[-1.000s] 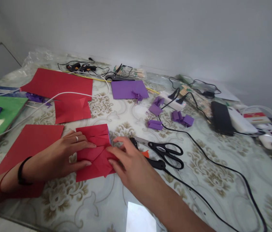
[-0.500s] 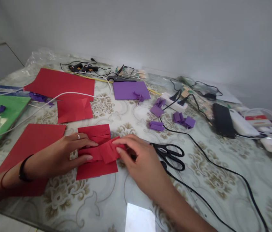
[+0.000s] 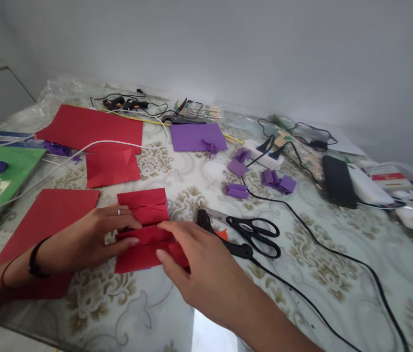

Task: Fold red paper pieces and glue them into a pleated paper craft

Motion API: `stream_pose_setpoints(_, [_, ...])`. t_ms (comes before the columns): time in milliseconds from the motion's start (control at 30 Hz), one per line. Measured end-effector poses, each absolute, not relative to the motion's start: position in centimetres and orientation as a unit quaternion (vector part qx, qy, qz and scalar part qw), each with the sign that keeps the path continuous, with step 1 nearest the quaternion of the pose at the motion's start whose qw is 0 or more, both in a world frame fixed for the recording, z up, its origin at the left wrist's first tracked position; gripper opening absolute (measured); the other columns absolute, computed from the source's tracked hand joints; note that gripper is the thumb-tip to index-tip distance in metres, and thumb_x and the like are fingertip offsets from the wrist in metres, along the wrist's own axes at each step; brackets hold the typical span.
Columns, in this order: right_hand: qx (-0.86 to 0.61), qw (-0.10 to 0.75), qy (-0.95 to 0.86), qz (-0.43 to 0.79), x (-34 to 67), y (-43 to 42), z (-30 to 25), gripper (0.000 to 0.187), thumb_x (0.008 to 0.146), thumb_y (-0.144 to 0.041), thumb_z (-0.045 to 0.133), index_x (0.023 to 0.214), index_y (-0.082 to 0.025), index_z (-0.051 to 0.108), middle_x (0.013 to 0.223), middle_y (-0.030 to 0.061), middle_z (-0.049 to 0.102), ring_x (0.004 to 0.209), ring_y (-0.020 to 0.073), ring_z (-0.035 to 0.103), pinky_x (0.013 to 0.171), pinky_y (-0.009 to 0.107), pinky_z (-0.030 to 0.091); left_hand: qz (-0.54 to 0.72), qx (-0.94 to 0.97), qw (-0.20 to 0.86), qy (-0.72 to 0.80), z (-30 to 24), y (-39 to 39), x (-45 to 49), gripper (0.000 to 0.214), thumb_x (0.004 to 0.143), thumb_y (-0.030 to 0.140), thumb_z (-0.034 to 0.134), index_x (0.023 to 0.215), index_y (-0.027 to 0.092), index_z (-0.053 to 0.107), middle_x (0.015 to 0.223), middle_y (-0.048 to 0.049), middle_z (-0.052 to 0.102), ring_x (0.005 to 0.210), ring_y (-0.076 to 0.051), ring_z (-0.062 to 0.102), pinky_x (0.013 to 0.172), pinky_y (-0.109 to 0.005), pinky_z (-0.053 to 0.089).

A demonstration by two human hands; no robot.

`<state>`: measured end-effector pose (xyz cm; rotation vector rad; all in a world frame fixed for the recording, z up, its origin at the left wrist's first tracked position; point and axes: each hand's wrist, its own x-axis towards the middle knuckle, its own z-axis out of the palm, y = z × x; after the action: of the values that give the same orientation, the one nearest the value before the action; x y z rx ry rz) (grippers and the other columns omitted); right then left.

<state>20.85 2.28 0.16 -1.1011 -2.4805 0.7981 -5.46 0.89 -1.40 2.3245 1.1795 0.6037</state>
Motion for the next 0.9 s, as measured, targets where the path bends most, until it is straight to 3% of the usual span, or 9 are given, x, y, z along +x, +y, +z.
stream_pose_setpoints(167, [-0.367, 0.137, -0.889, 0.237, 21.0, 2.5, -1.0, 0.047, 0.1, -0.023, 0.064, 0.146, -0.018, 0.057, 0.125, 0.0125, 0.075, 0.113, 0.0282, 0.073, 0.098, 0.047, 0.061, 0.212, 0.841, 0.231, 0.44, -1.7, 0.8, -5.5, 0.017, 0.102, 0.022, 0.06, 0.113, 0.02, 0.073, 0.1, -0.0053, 0.078, 0.09, -0.021, 0.071, 0.081, -0.034, 0.056])
stream_pose_setpoints(267, [-0.367, 0.118, -0.897, 0.217, 21.1, 2.7, -1.4, 0.048, 0.098, -0.022, 0.069, 0.145, -0.016, 0.059, 0.122, 0.0139, 0.075, 0.113, 0.0309, 0.073, 0.097, 0.05, 0.062, 0.204, 0.838, 0.23, 0.451, -1.8, 0.8, -5.5, 0.023, 0.102, 0.022, 0.059, 0.121, 0.021, 0.072, 0.099, -0.0053, 0.077, 0.09, -0.022, 0.071, 0.081, -0.034, 0.056])
stream_pose_setpoints(500, [-0.364, 0.096, -0.904, 0.205, 21.0, 2.8, -1.6, 0.053, 0.092, -0.018, 0.077, 0.142, -0.015, 0.06, 0.118, 0.0135, 0.076, 0.105, 0.0323, 0.075, 0.09, 0.051, 0.065, 0.272, 0.834, 0.193, 0.439, -1.7, 1.1, -5.6, 0.022, 0.104, 0.018, 0.056, 0.122, 0.02, 0.069, 0.117, -0.0084, 0.072, 0.111, -0.022, 0.068, 0.095, -0.036, 0.058])
stream_pose_setpoints(633, [-0.362, 0.098, -0.905, 0.202, 21.0, 2.9, -1.6, 0.052, 0.09, -0.015, 0.079, 0.138, -0.017, 0.062, 0.116, 0.0124, 0.077, 0.104, 0.0317, 0.075, 0.087, 0.05, 0.065, 0.275, 0.838, 0.17, 0.44, -1.9, 1.3, -5.6, 0.018, 0.105, 0.017, 0.055, 0.118, 0.019, 0.067, 0.117, -0.0089, 0.069, 0.112, -0.022, 0.067, 0.099, -0.038, 0.056])
stream_pose_setpoints(900, [-0.354, 0.108, -0.911, 0.182, 21.1, 3.0, -1.4, 0.056, 0.089, -0.016, 0.08, 0.141, -0.016, 0.058, 0.114, 0.0118, 0.077, 0.101, 0.0297, 0.076, 0.085, 0.047, 0.065, 0.274, 0.804, 0.112, 0.516, -2.4, 2.2, -6.2, 0.03, 0.102, 0.024, 0.06, 0.131, 0.02, 0.064, 0.14, -0.0151, 0.057, 0.128, -0.031, 0.058, 0.111, -0.052, 0.049])
